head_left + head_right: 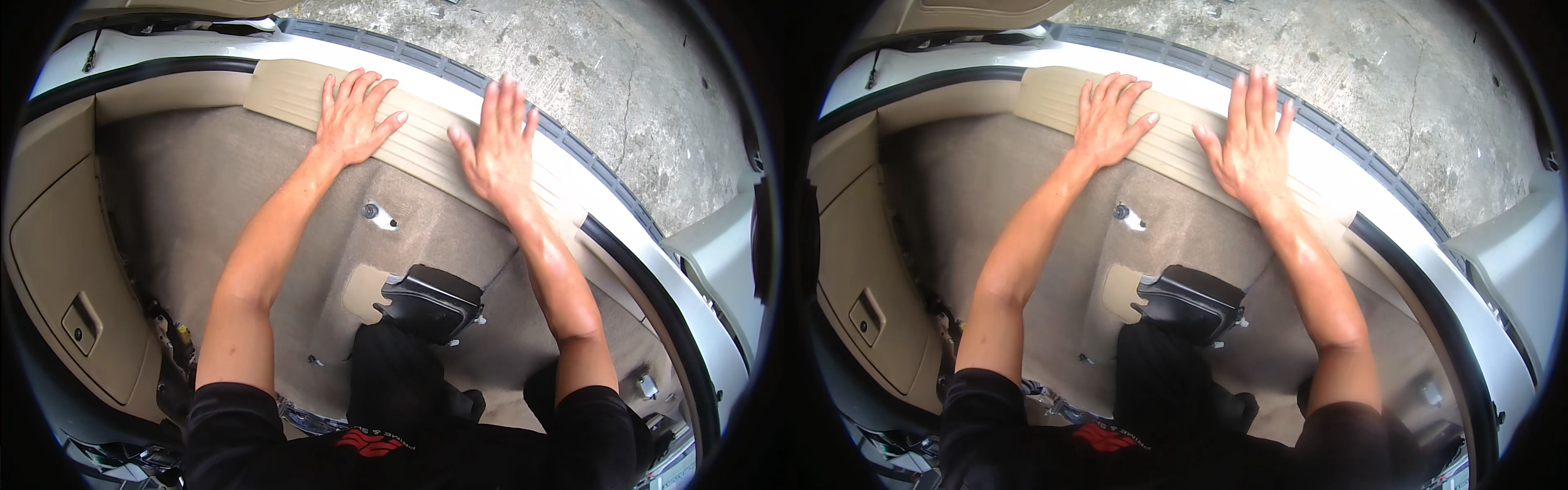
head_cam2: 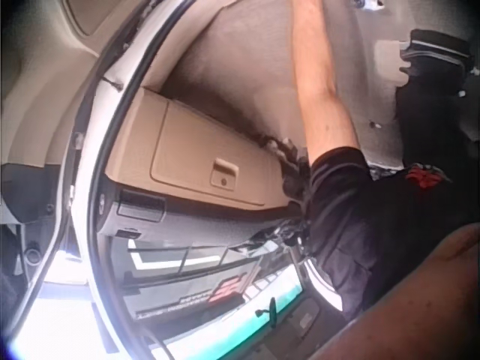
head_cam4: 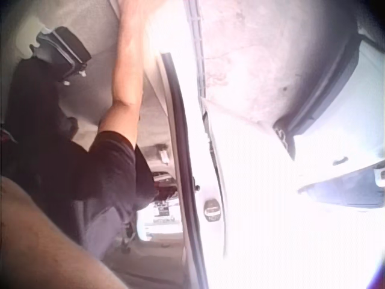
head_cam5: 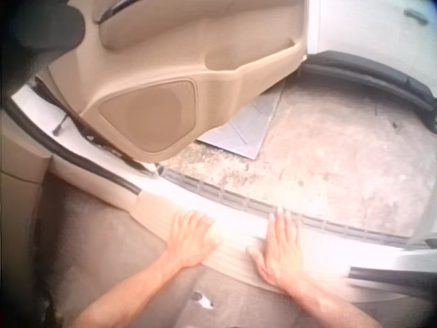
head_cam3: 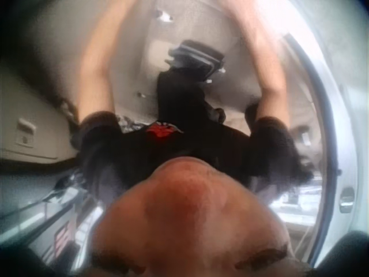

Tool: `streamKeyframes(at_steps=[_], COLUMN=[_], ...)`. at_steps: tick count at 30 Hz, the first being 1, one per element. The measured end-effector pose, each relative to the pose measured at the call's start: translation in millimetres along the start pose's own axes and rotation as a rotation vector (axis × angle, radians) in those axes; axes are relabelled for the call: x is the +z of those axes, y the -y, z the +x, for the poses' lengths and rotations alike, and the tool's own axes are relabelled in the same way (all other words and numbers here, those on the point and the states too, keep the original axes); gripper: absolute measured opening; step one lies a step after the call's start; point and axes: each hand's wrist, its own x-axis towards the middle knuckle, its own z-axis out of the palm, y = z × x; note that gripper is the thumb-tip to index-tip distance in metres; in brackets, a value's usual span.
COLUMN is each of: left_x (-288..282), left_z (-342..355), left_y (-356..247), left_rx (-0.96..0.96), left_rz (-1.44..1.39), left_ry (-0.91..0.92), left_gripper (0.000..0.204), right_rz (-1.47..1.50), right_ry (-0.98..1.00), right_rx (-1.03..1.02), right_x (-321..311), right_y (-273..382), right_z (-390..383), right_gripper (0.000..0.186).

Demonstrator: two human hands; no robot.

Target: The person installs beige plastic trim panels along the interior side and rear edges of a vehicle's trunk area. They align the panels, press them into place, and secure them with clips, working from the side toward the rear.

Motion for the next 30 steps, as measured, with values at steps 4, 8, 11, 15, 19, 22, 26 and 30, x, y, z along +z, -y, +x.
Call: streamKeyframes(at_steps=[4, 8, 11, 15, 19, 22, 26, 30], left_x=[3, 7, -3, 4, 7, 0, 6, 1], left_z=[-2, -8, -14, 0, 1, -6, 1, 1], left_y=[6, 18, 23, 14, 9, 19, 13, 12], left_rx=[0.026, -0.005, -0.025, 0.031, 0.024, -0.032, 0.012, 0.006], left_rz=[-0.013, 0.012, -0.02, -0.035, -0.035, 0.033, 0.059, 0.034], left_ry=[-0.043, -0.052, -0.01, -0.055, -0.074, -0.006, -0.006, 0.049], left_gripper=[0.064, 0.067, 0.067, 0.066, 0.06, 0.06, 0.059, 0.06], right_rz=[-0.104, -0.146, 0.007, -0.198, -0.163, -0.073, -0.245, -0.281], right_ry=[0.327, 0.277, 0.181, 0.201, 0.4, 0.481, 0.517, 0.406], right_rx=[0.067, 0.03, 0.029, 0.146, 0.186, 0.134, 0.492, 0.499], right_x=[35, 22, -9, 56, 45, 37, -12, -12], right_y=[-10, 25, 78, 25, 25, 21, -30, -42], right_z=[-10, 11, 46, -5, 0, -6, -61, -80], right_gripper=[0.093, 0.093, 0.093, 0.093, 0.092, 0.088, 0.093, 0.094])
